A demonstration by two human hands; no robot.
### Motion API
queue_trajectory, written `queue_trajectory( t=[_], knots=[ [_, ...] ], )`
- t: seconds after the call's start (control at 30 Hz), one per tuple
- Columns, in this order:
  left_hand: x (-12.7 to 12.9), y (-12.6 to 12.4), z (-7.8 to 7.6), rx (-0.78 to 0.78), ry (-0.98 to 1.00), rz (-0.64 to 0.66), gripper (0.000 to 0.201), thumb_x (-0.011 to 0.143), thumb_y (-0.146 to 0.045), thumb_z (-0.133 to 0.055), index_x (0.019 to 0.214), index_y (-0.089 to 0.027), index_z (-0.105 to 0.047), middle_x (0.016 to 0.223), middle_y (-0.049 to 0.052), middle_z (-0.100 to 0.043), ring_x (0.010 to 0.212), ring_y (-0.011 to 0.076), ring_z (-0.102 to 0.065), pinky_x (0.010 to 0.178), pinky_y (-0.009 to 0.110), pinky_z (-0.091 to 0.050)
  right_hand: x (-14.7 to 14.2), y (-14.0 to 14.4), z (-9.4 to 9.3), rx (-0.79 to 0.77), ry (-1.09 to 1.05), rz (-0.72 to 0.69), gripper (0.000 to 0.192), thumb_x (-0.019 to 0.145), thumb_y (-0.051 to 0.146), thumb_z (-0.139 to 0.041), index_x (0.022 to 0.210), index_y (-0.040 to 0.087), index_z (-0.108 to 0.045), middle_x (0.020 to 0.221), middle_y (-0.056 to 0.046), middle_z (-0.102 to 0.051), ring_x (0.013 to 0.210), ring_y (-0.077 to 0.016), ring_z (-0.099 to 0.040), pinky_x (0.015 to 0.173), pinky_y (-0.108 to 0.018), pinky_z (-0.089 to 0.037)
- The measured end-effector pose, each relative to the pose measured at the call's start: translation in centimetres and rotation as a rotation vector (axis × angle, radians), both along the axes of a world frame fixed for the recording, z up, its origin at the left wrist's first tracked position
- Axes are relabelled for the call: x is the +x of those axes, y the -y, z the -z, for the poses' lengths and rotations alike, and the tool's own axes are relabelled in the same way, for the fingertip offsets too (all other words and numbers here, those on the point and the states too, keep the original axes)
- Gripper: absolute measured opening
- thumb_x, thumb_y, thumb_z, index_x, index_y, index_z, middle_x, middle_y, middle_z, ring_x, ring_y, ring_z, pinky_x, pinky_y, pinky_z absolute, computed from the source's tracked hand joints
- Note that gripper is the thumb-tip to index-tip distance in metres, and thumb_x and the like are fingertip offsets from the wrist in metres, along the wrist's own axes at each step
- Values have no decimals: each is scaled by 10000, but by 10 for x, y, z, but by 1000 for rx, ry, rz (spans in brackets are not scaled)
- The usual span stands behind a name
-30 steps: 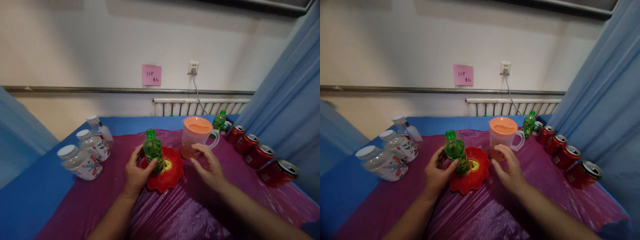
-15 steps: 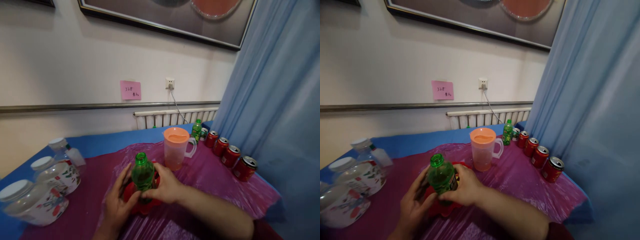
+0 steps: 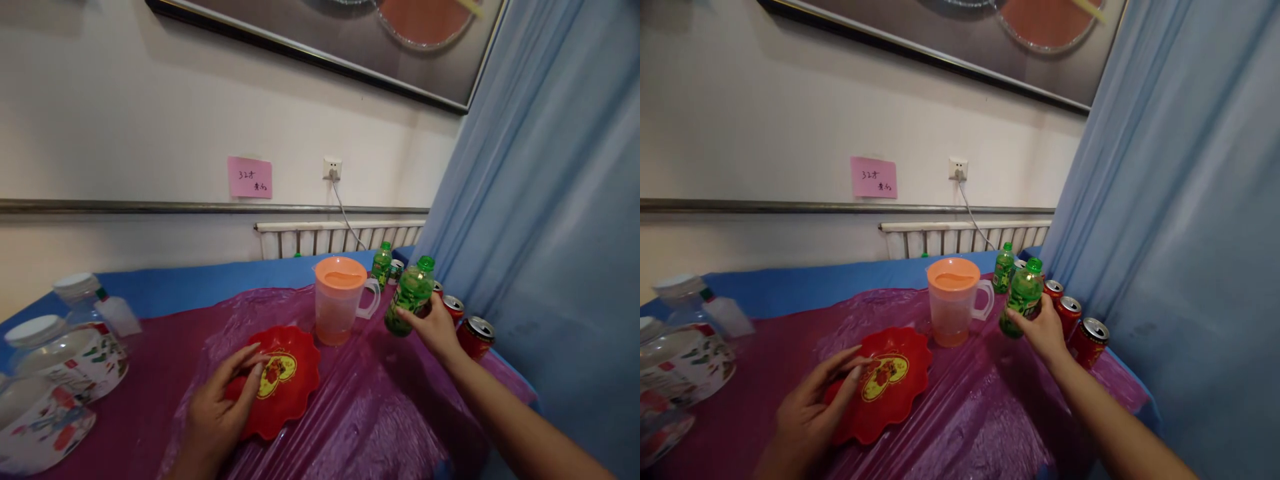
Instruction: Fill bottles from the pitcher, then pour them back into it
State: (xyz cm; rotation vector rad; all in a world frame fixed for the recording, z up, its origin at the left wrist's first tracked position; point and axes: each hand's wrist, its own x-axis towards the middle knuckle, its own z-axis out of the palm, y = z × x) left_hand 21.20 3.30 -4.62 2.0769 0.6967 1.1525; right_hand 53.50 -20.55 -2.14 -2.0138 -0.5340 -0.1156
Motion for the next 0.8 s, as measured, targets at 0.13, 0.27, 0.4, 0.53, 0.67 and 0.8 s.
queue_trajectory(
  t=[0.13,0.27,0.4,0.53,0.67,0.8],
  knots=[
    [1,-7,1,14,-41,-36,393,844,-540,-661,1092,-242,-723,948,44,-807,858,239,-780,846,344,-634,50,-26,16,-101,-7,114,648,660,546,-768,1154,191,-543,1116,-143,-719,1012,-322,-697,834,-412,-535],
    [2,-12,2,-8,-61,-62,419,839,-577,-645,1071,-240,-738,931,50,-807,838,242,-780,796,331,-642,73,-53,28,-185,-34,174,657,674,544,-762,1163,175,-527,1127,-179,-714,1046,-342,-692,837,-403,-525],
    [-1,-12,3,-20,-79,-56,402,849,-562,-639,1070,-241,-738,957,48,-806,848,237,-778,793,321,-639,82,-69,38,-252,-64,211,670,689,550,-758,1173,151,-525,1121,-220,-712,1034,-353,-700,841,-410,-526],
    [-2,-10,2,-18,-61,-28,365,851,-511,-659,1083,-239,-732,938,43,-806,840,231,-777,814,321,-636,84,-73,47,-262,-71,258,676,705,555,-741,1189,131,-530,1133,-250,-699,1057,-373,-689,861,-435,-523],
    [1,-11,4,-33,-25,26,329,841,-473,-672,1061,-237,-737,927,42,-805,822,227,-778,794,317,-641,82,-69,48,-209,-15,244,677,686,532,-745,1198,138,-543,1148,-225,-689,1058,-379,-678,876,-451,-527],
    [4,-6,6,-62,-3,32,274,842,-420,-662,1026,-234,-743,945,47,-800,823,218,-773,765,312,-642,57,-50,49,-78,127,159,642,760,506,-664,1261,128,-523,1203,-235,-636,1144,-402,-616,952,-529,-492]
  ],
)
